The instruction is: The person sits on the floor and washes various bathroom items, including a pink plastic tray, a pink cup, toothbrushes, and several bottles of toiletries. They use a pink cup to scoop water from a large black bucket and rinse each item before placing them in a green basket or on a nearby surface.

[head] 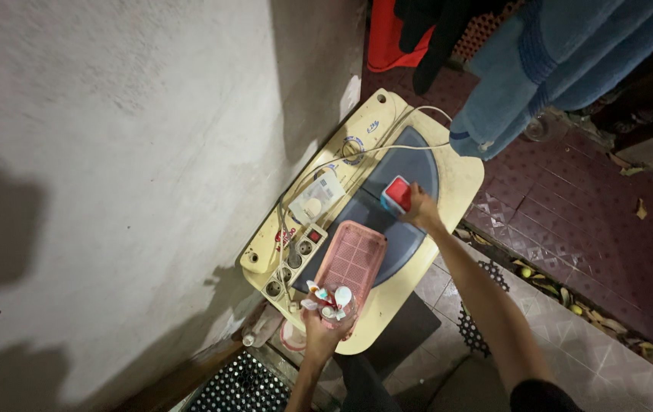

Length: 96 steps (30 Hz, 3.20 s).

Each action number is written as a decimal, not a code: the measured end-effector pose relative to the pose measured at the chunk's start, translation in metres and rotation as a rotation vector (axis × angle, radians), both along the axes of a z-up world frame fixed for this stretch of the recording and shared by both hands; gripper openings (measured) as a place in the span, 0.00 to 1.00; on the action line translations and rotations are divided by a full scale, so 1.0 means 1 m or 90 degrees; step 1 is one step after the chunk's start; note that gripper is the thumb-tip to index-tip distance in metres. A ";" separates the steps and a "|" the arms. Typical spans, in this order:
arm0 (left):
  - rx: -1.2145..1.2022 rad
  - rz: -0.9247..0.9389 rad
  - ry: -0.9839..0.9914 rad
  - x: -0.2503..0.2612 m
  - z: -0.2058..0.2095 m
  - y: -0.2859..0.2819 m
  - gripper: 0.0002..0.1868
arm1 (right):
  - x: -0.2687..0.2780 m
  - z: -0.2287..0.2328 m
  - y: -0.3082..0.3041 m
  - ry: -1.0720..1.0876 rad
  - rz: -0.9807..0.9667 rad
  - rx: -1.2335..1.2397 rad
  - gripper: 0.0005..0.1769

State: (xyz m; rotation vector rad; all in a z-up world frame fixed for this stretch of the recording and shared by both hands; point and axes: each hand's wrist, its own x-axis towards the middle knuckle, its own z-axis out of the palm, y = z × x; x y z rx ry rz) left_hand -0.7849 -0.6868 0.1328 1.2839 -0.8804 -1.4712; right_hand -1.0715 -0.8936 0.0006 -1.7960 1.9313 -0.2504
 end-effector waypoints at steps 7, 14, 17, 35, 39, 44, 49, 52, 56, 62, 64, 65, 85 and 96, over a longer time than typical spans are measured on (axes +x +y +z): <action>-0.069 -0.033 -0.106 -0.003 -0.004 0.004 0.25 | 0.015 0.005 0.048 -0.016 0.033 -0.079 0.47; -0.081 -0.066 -0.076 -0.004 -0.015 0.012 0.20 | 0.008 -0.006 0.049 -0.113 -0.090 -0.055 0.39; 0.035 -0.102 -0.083 -0.001 -0.022 0.015 0.17 | 0.013 0.011 0.054 -0.026 -0.052 -0.121 0.39; -0.057 -0.210 0.049 0.024 0.015 0.021 0.42 | 0.148 0.213 0.152 -0.190 0.326 -0.184 0.39; -0.087 -0.203 0.081 0.029 0.024 0.028 0.42 | 0.148 0.204 0.157 -0.310 0.313 -0.014 0.43; -0.055 -0.184 0.082 0.031 0.024 0.036 0.43 | 0.143 0.216 0.161 -0.392 0.356 0.073 0.53; -0.028 -0.165 0.078 0.031 0.015 0.040 0.46 | 0.130 0.220 0.164 -0.383 0.362 0.156 0.53; -0.063 -0.151 0.067 0.031 0.012 0.041 0.47 | 0.101 0.183 0.153 -0.456 0.428 0.112 0.59; -0.130 -0.128 0.053 0.035 0.014 0.043 0.48 | 0.025 0.091 0.104 -0.488 0.317 -0.116 0.62; -0.079 -0.123 0.123 0.047 0.028 0.048 0.46 | -0.020 -0.046 0.039 0.012 -0.066 -0.041 0.57; -0.089 -0.128 0.118 0.056 0.035 0.050 0.45 | -0.016 -0.064 0.038 -0.055 -0.050 -0.070 0.56; -0.094 -0.129 0.106 0.059 0.039 0.052 0.45 | -0.013 -0.068 0.039 -0.087 -0.041 -0.083 0.55; -0.003 0.005 0.119 0.112 0.042 0.106 0.46 | -0.005 -0.047 0.057 -0.025 -0.232 -0.011 0.57; -0.028 0.060 0.090 0.149 0.046 0.169 0.46 | -0.021 0.028 0.065 -1.078 -0.478 0.235 0.36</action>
